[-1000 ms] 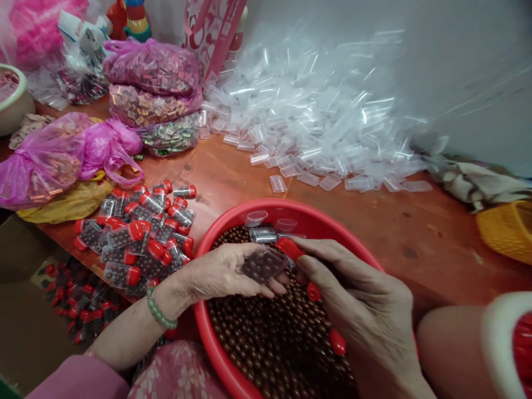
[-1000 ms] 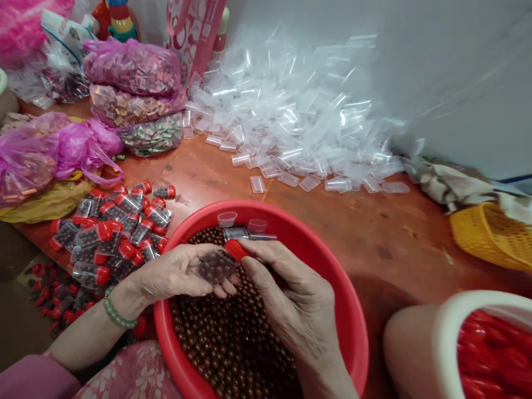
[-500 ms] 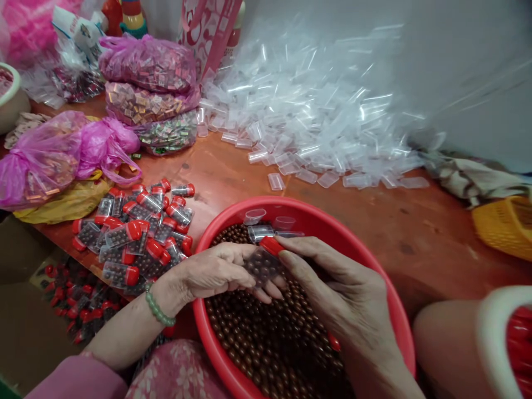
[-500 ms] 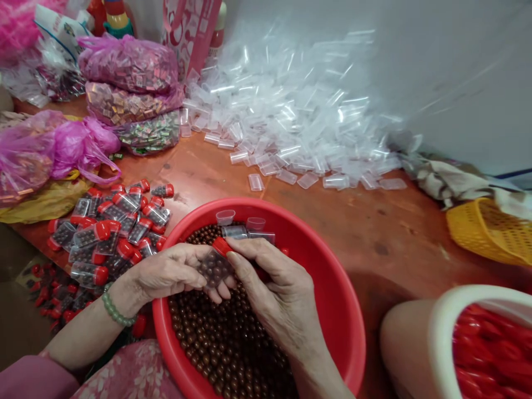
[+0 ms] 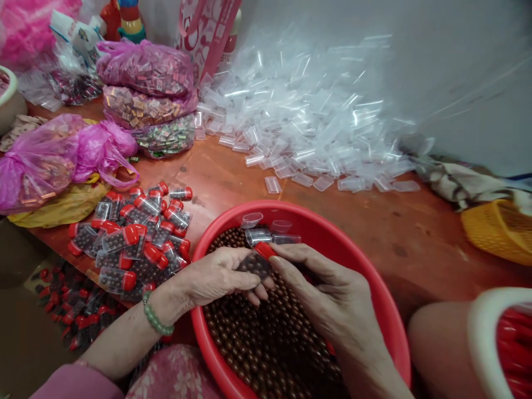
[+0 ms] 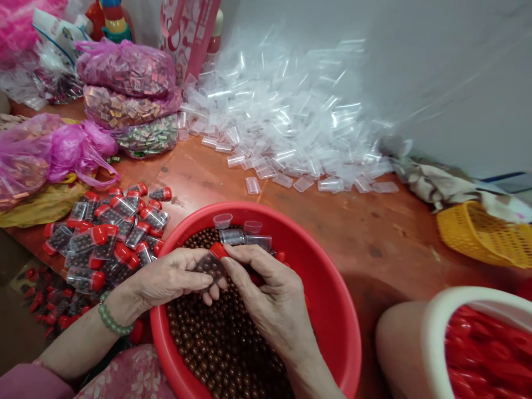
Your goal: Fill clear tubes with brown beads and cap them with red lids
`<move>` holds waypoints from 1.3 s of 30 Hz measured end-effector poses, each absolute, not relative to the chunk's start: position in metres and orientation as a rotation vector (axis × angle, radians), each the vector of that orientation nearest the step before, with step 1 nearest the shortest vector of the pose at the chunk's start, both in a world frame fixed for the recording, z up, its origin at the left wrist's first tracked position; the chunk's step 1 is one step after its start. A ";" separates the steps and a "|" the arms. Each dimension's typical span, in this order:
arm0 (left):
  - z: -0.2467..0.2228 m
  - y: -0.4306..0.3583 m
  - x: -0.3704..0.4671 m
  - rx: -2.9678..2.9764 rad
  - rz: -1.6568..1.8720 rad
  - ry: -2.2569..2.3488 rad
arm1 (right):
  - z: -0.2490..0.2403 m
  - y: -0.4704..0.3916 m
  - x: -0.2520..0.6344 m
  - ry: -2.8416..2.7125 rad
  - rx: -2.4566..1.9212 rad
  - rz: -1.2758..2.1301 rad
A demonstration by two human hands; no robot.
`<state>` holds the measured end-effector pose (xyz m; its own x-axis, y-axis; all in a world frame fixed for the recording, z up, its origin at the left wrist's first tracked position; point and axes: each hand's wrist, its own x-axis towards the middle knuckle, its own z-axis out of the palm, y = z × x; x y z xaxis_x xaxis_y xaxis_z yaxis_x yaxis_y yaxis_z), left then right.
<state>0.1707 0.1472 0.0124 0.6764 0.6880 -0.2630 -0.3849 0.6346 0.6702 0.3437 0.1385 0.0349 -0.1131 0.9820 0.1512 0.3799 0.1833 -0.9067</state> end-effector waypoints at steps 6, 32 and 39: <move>0.018 0.148 0.171 0.712 0.651 0.617 | 0.033 0.138 0.342 -1.486 -1.360 1.079; 0.010 0.153 0.169 0.681 0.614 0.528 | 0.062 0.144 0.377 -2.028 -1.224 0.782; 0.010 0.154 0.169 0.639 0.646 0.507 | 0.058 0.142 0.372 -1.812 -1.349 0.790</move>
